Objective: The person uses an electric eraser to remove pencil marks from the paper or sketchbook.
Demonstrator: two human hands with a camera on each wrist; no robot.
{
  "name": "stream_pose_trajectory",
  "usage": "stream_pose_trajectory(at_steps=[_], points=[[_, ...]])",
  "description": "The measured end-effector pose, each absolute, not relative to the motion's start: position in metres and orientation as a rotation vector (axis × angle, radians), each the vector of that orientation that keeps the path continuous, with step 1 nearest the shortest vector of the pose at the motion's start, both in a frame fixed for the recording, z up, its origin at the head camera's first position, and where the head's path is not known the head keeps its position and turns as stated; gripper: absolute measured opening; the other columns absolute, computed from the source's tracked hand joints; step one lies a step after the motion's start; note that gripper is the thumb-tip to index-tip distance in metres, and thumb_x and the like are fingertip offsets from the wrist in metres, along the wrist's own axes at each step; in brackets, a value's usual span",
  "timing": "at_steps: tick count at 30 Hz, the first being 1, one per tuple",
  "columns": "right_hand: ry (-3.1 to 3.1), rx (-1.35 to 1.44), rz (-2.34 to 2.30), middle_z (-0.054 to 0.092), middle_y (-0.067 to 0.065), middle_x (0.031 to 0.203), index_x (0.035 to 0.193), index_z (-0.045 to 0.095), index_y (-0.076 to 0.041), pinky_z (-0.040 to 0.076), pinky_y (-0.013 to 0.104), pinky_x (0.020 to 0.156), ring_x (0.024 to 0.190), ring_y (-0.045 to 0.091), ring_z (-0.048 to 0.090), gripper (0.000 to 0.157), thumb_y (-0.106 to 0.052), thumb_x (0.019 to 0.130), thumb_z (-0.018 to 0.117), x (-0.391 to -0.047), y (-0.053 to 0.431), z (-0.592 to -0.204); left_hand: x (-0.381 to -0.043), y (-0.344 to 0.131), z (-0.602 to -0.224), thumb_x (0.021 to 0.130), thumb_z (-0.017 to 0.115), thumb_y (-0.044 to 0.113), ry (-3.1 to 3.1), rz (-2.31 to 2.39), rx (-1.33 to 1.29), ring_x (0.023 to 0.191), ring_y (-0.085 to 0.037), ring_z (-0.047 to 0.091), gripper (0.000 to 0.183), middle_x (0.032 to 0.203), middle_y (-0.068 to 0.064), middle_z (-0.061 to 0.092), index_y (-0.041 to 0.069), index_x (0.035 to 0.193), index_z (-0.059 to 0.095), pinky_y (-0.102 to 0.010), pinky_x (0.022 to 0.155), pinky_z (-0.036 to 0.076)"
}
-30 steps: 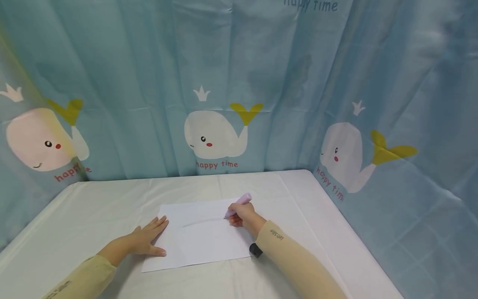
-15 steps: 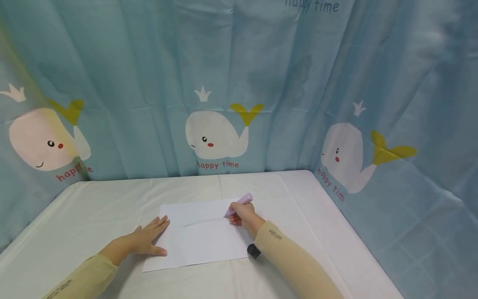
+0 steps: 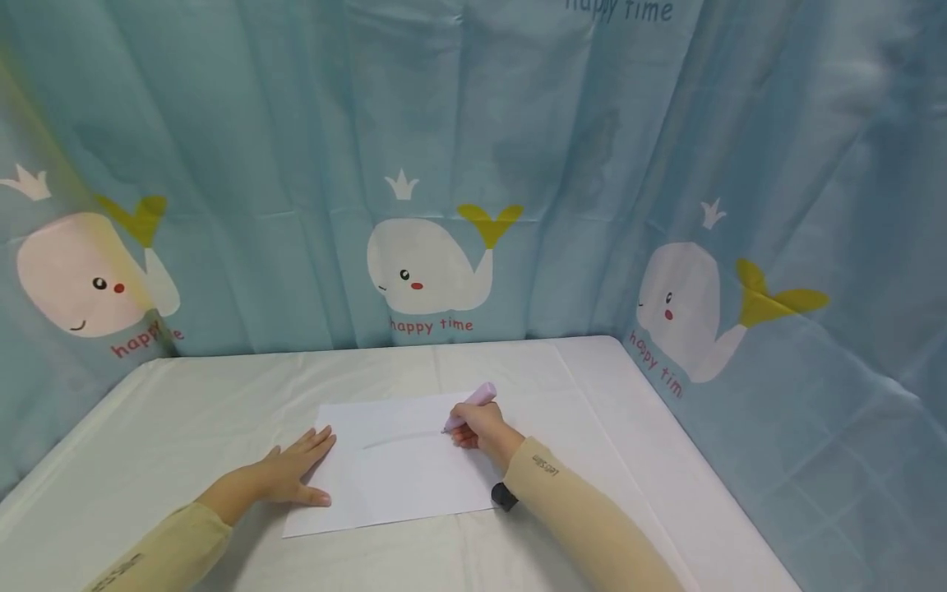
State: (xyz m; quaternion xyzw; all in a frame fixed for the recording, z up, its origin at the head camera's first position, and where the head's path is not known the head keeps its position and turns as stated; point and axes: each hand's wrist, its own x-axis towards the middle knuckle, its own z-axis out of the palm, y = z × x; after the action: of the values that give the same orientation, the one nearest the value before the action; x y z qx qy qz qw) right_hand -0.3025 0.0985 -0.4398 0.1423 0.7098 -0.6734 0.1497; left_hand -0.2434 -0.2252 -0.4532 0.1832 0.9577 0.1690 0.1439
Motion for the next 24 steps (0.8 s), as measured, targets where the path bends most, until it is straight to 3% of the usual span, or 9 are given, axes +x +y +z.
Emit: stream_pose_trajectory(at_steps=[24], points=[[2.052,0.462,-1.968,0.061,0.007,0.059,0.093,0.057,0.004,0.049,0.021,0.047,0.045,0.010,0.055,0.016,-0.006,0.082,0.062,-0.3044,0.0949,-0.4430,-0.2442,-0.2257,-0.4537,0.071,0.078,0.056,2.757,0.509,0.542,0.142,-0.049,0.011,0.108,0.155,-0.028,0.020,-0.006,0.147,0.032,-0.078,0.100,0.005]])
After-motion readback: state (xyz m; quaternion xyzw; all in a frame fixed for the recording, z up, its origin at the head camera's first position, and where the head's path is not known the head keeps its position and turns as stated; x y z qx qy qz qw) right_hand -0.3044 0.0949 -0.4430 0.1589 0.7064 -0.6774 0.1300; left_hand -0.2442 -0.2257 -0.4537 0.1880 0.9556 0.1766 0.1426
